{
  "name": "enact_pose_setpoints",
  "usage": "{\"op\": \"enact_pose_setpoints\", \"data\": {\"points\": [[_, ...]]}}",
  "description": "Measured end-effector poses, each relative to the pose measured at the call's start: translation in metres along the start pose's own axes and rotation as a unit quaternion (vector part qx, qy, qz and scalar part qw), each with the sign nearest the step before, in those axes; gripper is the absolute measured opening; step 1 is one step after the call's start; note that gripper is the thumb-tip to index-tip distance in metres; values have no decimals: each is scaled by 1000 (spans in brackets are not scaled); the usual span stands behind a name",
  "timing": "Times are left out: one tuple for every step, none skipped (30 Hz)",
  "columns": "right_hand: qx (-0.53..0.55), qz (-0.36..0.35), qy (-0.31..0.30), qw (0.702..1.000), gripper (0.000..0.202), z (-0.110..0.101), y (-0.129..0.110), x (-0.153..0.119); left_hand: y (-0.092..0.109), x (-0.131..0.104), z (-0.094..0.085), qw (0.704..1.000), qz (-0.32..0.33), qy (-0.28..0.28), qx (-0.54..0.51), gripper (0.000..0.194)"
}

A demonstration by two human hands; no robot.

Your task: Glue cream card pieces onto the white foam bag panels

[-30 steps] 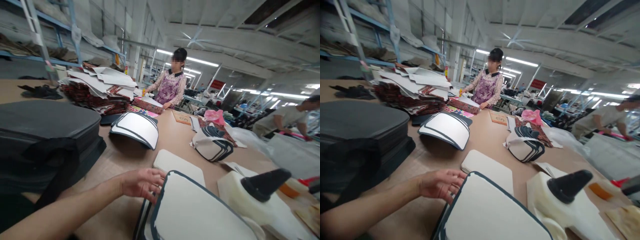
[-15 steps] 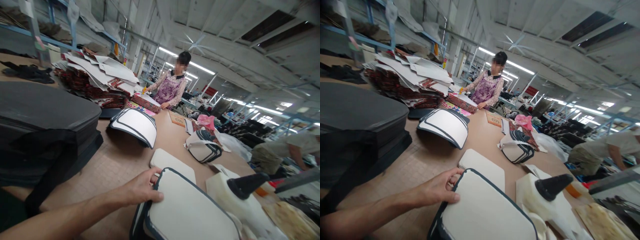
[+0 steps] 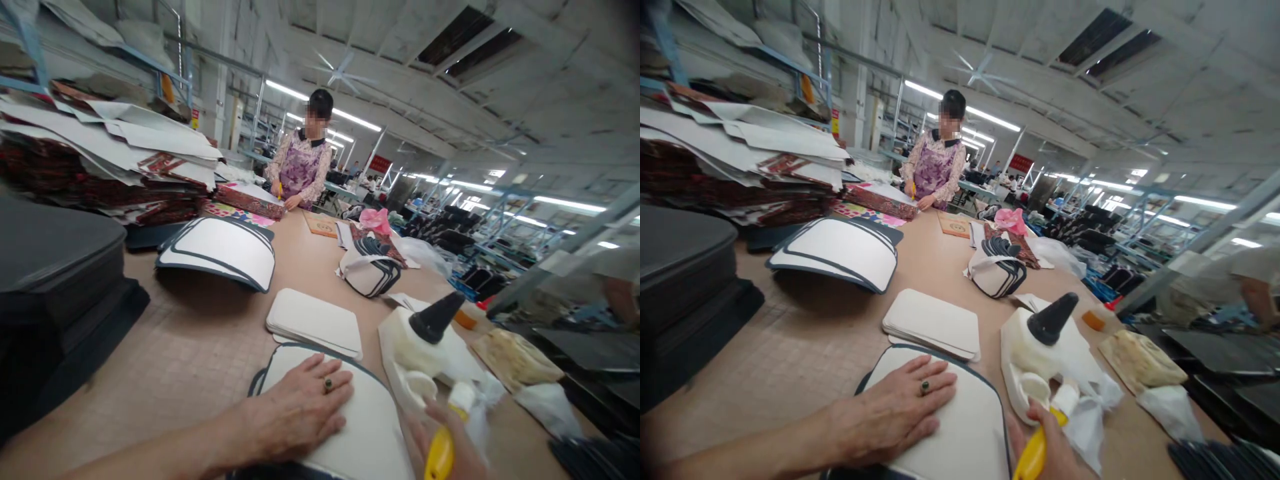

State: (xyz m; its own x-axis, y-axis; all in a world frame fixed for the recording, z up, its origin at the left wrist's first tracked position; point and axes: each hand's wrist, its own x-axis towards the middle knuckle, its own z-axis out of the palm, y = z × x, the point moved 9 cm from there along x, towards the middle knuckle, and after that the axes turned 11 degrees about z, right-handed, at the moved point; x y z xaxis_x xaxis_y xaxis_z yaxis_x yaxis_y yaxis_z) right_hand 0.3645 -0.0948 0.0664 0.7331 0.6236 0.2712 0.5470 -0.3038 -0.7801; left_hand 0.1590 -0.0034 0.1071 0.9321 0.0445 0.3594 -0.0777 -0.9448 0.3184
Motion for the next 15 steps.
{"op": "enact_pose_setpoints", "data": {"points": [[-10,-33,8,999,23,3,-8,-3,-2,1,5,1000,-6,-10,4,36],[-20,-69,1,997,20,11,-18,-7,-4,0,8,1000,-11,-18,5,37],[-30,-108,-14,994,15,22,-29,-12,-6,-1,10,1000,-13,-24,4,39],[-36,-151,-30,987,11,34,-41,-17,-6,-2,11,999,-14,-31,3,41],[-43,-190,-45,980,10,47,-51,-23,-6,-3,12,999,-19,-39,2,43],[-52,-219,-60,972,12,60,-58,-27,-7,-4,14,998,-28,-48,5,45],[-66,-249,-67,964,17,71,-63,-31,-9,-5,16,997,-44,-56,12,48],[-84,-271,-71,956,22,80,-64,-34,-13,-6,20,996,-62,-64,24,52],[-102,-290,-68,949,27,87,-62,-36,-17,-7,26,994,-77,-71,40,56],[-118,-311,-62,941,28,92,-58,-38,-21,-7,32,992,-86,-75,57,60],[-130,-329,-54,934,24,96,-52,-41,-25,-6,41,991,-81,-79,75,63],[-136,-345,-43,928,20,99,-44,-43,-26,-5,50,990,-64,-83,91,62],[-140,-351,-35,925,18,102,-35,-45,-28,-4,59,990,-43,-87,106,57],[-145,-346,-31,926,20,104,-26,-46,-29,-3,67,988,-22,-90,123,51],[-149,-335,-27,930,23,106,-16,-46,-31,-3,72,986,-7,-87,141,45]]}}
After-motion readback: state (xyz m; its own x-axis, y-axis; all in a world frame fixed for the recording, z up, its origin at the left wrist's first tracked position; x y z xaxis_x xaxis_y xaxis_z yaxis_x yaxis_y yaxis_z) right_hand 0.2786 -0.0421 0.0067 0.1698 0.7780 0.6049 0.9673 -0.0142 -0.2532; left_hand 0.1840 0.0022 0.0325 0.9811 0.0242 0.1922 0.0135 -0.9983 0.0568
